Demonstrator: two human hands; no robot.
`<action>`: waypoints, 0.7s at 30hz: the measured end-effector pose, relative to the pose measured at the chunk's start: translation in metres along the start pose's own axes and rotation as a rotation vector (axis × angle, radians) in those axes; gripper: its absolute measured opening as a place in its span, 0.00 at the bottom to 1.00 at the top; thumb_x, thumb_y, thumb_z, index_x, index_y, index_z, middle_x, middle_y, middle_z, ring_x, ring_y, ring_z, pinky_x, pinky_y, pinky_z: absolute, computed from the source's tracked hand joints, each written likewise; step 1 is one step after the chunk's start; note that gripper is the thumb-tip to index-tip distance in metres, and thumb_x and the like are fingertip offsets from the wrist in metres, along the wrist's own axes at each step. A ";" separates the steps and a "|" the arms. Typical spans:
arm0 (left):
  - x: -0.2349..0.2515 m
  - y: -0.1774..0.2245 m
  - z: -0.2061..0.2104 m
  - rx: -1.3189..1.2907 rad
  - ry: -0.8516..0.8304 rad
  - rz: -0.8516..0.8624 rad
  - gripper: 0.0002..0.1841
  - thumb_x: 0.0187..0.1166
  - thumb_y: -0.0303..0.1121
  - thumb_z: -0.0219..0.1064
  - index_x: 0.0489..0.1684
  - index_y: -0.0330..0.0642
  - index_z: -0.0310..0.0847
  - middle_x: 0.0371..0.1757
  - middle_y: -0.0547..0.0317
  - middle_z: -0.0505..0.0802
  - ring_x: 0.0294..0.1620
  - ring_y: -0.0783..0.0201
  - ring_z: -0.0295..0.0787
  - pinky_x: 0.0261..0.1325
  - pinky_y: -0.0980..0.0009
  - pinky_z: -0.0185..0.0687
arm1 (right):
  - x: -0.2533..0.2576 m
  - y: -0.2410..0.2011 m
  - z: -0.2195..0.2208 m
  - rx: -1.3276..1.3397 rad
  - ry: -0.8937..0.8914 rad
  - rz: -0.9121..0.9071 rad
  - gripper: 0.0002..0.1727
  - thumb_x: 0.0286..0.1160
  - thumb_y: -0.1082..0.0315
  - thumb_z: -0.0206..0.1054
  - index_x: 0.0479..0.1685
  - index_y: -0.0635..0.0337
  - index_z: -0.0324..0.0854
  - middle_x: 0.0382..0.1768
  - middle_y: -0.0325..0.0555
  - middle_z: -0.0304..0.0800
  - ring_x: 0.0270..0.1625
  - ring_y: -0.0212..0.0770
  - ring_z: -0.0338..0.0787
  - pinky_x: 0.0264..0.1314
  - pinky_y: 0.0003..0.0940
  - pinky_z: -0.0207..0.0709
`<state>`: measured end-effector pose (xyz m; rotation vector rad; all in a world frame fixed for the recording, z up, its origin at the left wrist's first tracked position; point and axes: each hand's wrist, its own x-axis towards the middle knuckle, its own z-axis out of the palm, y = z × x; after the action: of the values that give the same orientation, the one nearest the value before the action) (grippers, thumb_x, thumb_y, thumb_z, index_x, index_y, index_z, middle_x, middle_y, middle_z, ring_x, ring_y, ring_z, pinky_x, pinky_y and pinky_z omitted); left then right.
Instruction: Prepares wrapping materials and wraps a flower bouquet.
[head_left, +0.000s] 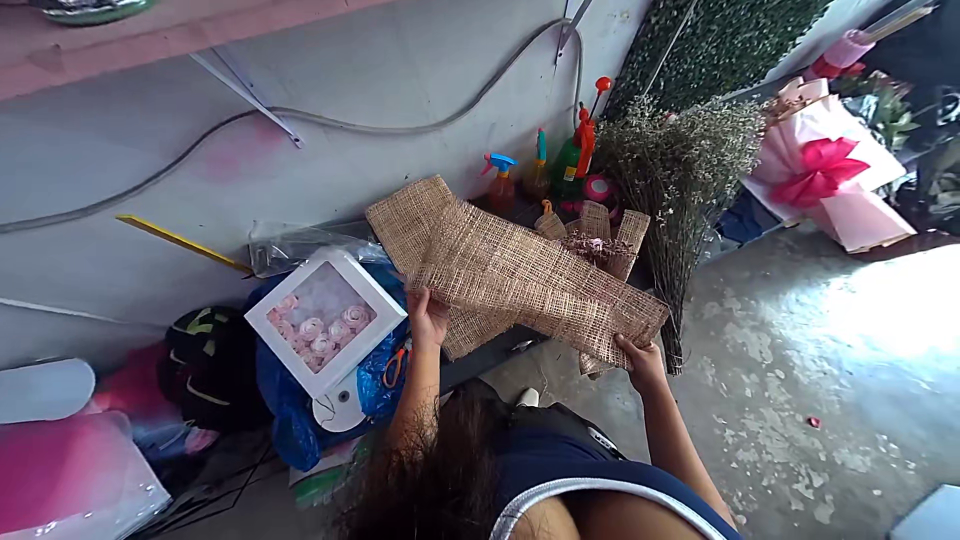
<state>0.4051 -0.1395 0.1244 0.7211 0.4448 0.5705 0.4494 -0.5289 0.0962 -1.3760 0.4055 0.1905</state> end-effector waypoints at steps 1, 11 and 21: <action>0.004 0.001 -0.004 0.067 0.028 0.022 0.16 0.91 0.30 0.50 0.73 0.54 0.63 0.54 0.62 0.91 0.47 0.67 0.93 0.48 0.68 0.92 | 0.000 -0.002 -0.003 -0.009 -0.010 -0.004 0.07 0.76 0.83 0.65 0.48 0.67 0.78 0.31 0.40 0.94 0.31 0.31 0.94 0.39 0.29 0.91; 0.007 0.005 0.000 0.269 0.225 0.002 0.19 0.95 0.47 0.44 0.72 0.51 0.69 0.54 0.59 0.88 0.48 0.66 0.89 0.42 0.65 0.87 | -0.001 0.007 -0.006 0.009 -0.056 -0.069 0.09 0.75 0.84 0.64 0.50 0.67 0.78 0.32 0.40 0.94 0.35 0.31 0.95 0.43 0.30 0.91; 0.013 0.013 -0.003 0.176 0.187 -0.015 0.29 0.93 0.58 0.35 0.81 0.51 0.64 0.69 0.57 0.85 0.65 0.62 0.85 0.64 0.58 0.83 | -0.006 0.012 0.013 0.083 -0.091 0.006 0.08 0.79 0.82 0.61 0.52 0.68 0.76 0.33 0.42 0.95 0.35 0.33 0.95 0.43 0.31 0.92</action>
<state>0.4093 -0.1226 0.1293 0.8352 0.6798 0.5914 0.4415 -0.5133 0.0898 -1.2799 0.3376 0.2376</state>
